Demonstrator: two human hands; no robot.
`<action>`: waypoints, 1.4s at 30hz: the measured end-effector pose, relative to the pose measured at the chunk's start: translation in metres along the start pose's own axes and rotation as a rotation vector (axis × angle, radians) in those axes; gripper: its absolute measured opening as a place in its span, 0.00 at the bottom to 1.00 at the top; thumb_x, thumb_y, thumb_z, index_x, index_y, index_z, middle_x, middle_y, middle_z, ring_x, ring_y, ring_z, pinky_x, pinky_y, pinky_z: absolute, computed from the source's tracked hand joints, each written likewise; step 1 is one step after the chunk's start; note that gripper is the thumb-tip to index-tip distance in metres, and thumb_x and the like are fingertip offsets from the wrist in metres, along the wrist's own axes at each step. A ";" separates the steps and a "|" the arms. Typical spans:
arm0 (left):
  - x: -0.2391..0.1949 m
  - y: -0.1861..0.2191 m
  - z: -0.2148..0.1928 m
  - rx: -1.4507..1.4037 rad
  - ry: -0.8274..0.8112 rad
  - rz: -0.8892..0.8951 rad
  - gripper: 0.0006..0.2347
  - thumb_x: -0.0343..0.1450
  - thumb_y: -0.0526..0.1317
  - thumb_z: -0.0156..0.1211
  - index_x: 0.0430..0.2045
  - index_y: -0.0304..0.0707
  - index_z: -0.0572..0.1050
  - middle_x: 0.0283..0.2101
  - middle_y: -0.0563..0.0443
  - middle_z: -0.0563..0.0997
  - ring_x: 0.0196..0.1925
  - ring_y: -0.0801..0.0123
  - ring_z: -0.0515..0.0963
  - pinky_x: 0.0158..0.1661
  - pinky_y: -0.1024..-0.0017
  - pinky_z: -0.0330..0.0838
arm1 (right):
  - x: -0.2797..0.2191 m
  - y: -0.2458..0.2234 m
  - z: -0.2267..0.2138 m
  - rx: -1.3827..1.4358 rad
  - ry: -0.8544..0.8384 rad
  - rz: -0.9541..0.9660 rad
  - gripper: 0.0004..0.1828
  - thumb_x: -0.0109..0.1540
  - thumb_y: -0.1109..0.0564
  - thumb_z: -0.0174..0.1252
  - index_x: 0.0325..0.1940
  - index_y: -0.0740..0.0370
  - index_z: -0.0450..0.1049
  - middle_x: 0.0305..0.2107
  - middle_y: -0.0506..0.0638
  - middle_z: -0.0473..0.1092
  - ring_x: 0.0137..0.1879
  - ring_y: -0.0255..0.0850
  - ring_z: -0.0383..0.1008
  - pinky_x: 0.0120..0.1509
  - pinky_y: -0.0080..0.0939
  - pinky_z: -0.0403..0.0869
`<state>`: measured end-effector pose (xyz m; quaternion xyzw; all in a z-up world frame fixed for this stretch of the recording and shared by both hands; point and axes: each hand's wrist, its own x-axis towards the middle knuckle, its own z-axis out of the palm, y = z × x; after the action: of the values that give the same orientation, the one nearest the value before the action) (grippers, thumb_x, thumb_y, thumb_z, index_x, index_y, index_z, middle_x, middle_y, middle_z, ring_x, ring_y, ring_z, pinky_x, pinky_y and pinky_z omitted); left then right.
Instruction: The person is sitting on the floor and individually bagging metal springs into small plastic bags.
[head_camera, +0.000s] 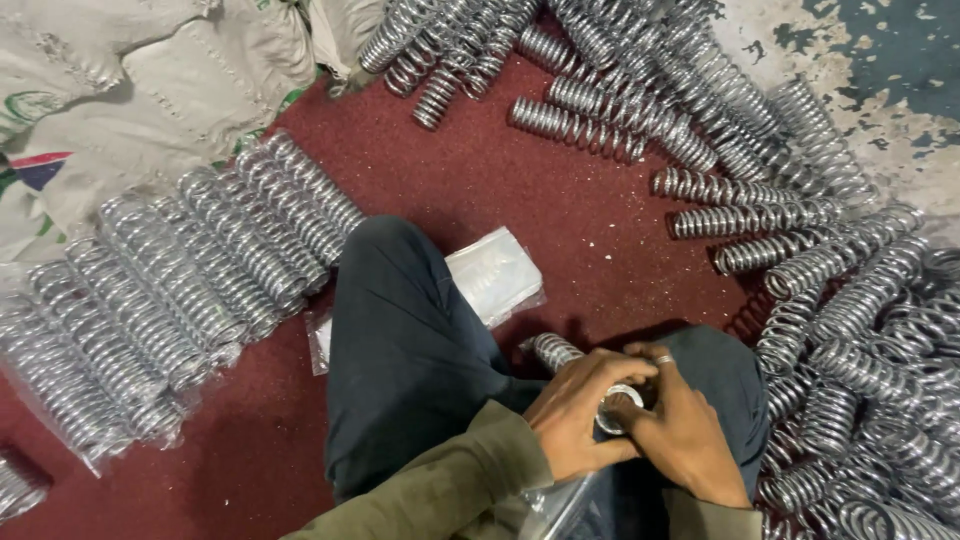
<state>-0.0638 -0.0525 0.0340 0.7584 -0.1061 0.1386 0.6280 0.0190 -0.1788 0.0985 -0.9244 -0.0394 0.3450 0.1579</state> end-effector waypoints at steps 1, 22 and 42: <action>-0.003 0.002 -0.006 0.018 0.007 -0.009 0.29 0.62 0.36 0.68 0.59 0.39 0.65 0.58 0.40 0.72 0.58 0.51 0.74 0.61 0.58 0.67 | 0.002 0.002 0.003 0.003 -0.012 -0.017 0.34 0.56 0.48 0.58 0.67 0.36 0.62 0.51 0.44 0.79 0.58 0.50 0.80 0.62 0.49 0.70; -0.079 -0.066 -0.264 0.173 1.158 -0.541 0.42 0.59 0.31 0.64 0.72 0.41 0.52 0.63 0.39 0.70 0.53 0.61 0.77 0.54 0.68 0.76 | -0.043 -0.051 0.080 0.356 -0.136 -0.651 0.34 0.61 0.51 0.58 0.73 0.45 0.61 0.67 0.41 0.67 0.65 0.36 0.76 0.65 0.44 0.72; -0.075 -0.038 -0.106 0.920 -0.041 -0.067 0.12 0.73 0.47 0.61 0.42 0.38 0.79 0.57 0.45 0.78 0.70 0.46 0.66 0.70 0.34 0.44 | 0.207 0.045 -0.024 1.179 0.422 -0.071 0.20 0.65 0.51 0.61 0.59 0.47 0.63 0.46 0.45 0.72 0.45 0.31 0.75 0.59 0.35 0.78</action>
<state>-0.1300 0.0577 -0.0084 0.9639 -0.0214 0.1357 0.2282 0.1903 -0.1905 -0.0280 -0.7283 0.1589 0.1132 0.6569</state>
